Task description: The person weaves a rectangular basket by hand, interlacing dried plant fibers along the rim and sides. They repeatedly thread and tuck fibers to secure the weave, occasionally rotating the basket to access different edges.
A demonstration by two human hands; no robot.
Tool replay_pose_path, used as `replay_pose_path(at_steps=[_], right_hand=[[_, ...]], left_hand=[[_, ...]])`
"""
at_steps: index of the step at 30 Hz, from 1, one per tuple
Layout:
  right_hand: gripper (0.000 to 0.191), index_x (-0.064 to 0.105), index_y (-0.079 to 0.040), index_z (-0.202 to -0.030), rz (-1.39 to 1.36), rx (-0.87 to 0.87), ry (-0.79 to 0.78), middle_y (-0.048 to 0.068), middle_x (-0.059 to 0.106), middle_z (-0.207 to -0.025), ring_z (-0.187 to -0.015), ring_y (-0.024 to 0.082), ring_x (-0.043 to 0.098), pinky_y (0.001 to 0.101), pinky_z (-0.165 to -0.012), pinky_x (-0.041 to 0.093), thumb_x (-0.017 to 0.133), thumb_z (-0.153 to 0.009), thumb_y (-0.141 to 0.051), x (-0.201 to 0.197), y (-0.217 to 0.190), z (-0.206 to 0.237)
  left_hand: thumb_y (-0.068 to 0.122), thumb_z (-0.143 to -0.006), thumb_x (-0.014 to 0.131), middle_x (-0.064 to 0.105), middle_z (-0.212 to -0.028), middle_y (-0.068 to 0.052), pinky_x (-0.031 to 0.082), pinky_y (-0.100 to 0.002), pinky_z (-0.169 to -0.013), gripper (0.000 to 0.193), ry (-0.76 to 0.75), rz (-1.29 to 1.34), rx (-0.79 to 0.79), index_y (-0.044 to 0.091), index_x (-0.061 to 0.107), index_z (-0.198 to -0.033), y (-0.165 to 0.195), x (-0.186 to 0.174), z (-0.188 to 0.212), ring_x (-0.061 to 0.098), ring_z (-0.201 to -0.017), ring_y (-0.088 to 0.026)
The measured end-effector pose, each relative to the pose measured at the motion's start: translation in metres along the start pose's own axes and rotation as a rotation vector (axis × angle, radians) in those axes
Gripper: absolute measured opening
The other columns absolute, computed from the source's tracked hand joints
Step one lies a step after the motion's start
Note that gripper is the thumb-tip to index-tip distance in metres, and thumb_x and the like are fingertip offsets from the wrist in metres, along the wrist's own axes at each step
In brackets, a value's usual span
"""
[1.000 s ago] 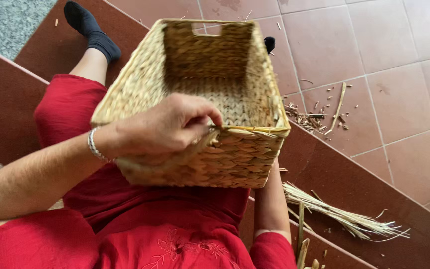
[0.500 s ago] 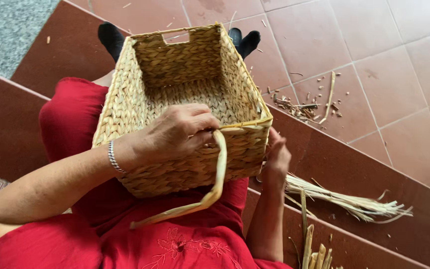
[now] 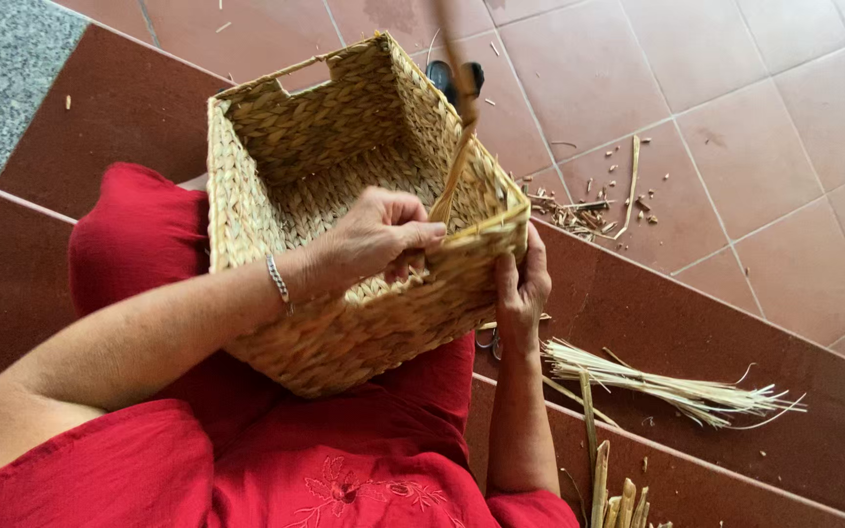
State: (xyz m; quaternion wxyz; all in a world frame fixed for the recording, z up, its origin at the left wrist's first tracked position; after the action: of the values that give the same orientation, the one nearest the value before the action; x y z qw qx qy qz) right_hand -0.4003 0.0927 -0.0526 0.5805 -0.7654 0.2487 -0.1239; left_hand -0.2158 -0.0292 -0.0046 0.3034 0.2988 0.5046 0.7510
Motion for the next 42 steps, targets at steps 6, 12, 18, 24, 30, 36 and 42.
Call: replay_pose_path(at_steps=[6,12,18,24,30,36,42], right_hand=[[0.071,0.036,0.001,-0.160,0.164,-0.097,0.049,0.020,0.044,-0.158,-0.149,0.029,0.044,0.0434,-0.128,0.037,0.065,-0.105,-0.034,0.007,-0.051,0.028],[0.092,0.025,0.000,-0.165,0.180,-0.033,0.131,0.018,0.037,-0.161,-0.154,0.030,0.037,0.0468,-0.132,0.034,0.069,-0.100,-0.050,0.022,-0.071,0.014],[0.090,0.027,-0.002,-0.162,0.191,-0.018,0.163,0.017,0.038,-0.154,-0.148,0.028,0.040,0.0435,-0.129,0.032,0.077,-0.096,-0.037,0.027,-0.073,0.010],[0.084,0.029,-0.002,-0.159,0.115,0.026,0.175,0.016,0.041,-0.153,-0.146,0.028,0.041,0.0427,-0.128,0.032,0.076,-0.096,-0.030,0.026,-0.069,0.010],[0.075,0.033,-0.002,-0.154,0.152,0.014,0.182,0.014,0.043,-0.145,-0.138,0.024,0.046,0.0425,-0.121,0.040,0.074,-0.096,-0.028,0.026,-0.058,0.009],[0.052,0.047,-0.001,-0.141,-0.002,0.112,0.235,0.010,0.058,-0.121,-0.110,0.017,0.059,0.0356,-0.097,0.056,0.068,-0.099,-0.024,0.011,-0.042,-0.006],[0.048,0.047,0.001,-0.139,-0.104,0.105,0.165,0.009,0.060,-0.123,-0.109,0.016,0.062,0.0324,-0.098,0.054,0.065,-0.096,-0.010,0.009,-0.049,-0.024]], left_hand=[[0.011,-0.098,0.069,0.068,-0.088,-0.009,0.054,-0.024,-0.061,0.012,-0.013,0.198,0.066,0.000,0.068,-0.102,-0.017,0.010,-0.001,0.061,-0.071,-0.009],[0.011,-0.096,0.067,0.072,-0.095,-0.007,0.063,-0.029,-0.079,0.022,0.011,0.294,0.177,-0.003,0.062,-0.113,0.023,0.005,-0.018,0.070,-0.088,-0.015],[0.002,-0.090,0.072,0.070,-0.096,-0.010,0.067,-0.036,-0.078,0.051,0.176,0.142,0.474,0.002,0.043,-0.132,0.073,-0.033,-0.046,0.074,-0.085,-0.019],[0.006,-0.102,0.069,0.074,-0.101,-0.010,0.065,-0.029,-0.085,0.027,0.097,-0.184,0.487,0.001,0.069,-0.128,0.097,-0.063,-0.080,0.073,-0.089,-0.015],[-0.010,-0.083,0.069,0.068,-0.101,-0.017,0.058,-0.034,-0.085,0.032,0.129,-1.056,0.934,-0.007,0.072,-0.115,0.119,-0.052,-0.050,0.065,-0.095,-0.024],[-0.004,-0.076,0.067,0.075,-0.105,-0.013,0.049,-0.044,-0.090,0.015,0.337,-1.454,1.106,0.008,0.074,-0.078,0.119,-0.009,-0.017,0.068,-0.104,-0.027],[0.010,-0.090,0.074,0.075,-0.097,-0.013,0.057,-0.037,-0.085,0.015,-0.091,-0.798,0.827,0.000,0.077,-0.101,0.093,0.041,-0.033,0.071,-0.093,-0.023]])
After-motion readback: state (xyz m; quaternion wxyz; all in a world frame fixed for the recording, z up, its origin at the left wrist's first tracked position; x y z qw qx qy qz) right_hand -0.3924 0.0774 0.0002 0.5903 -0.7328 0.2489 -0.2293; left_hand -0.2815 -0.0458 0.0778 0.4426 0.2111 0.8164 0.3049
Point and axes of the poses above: each hand's wrist, its own z-axis away from the middle knuckle, its own x-axis out of the palm, y = z × x, the point moved 7 cm from there along -z, towards the middle knuckle
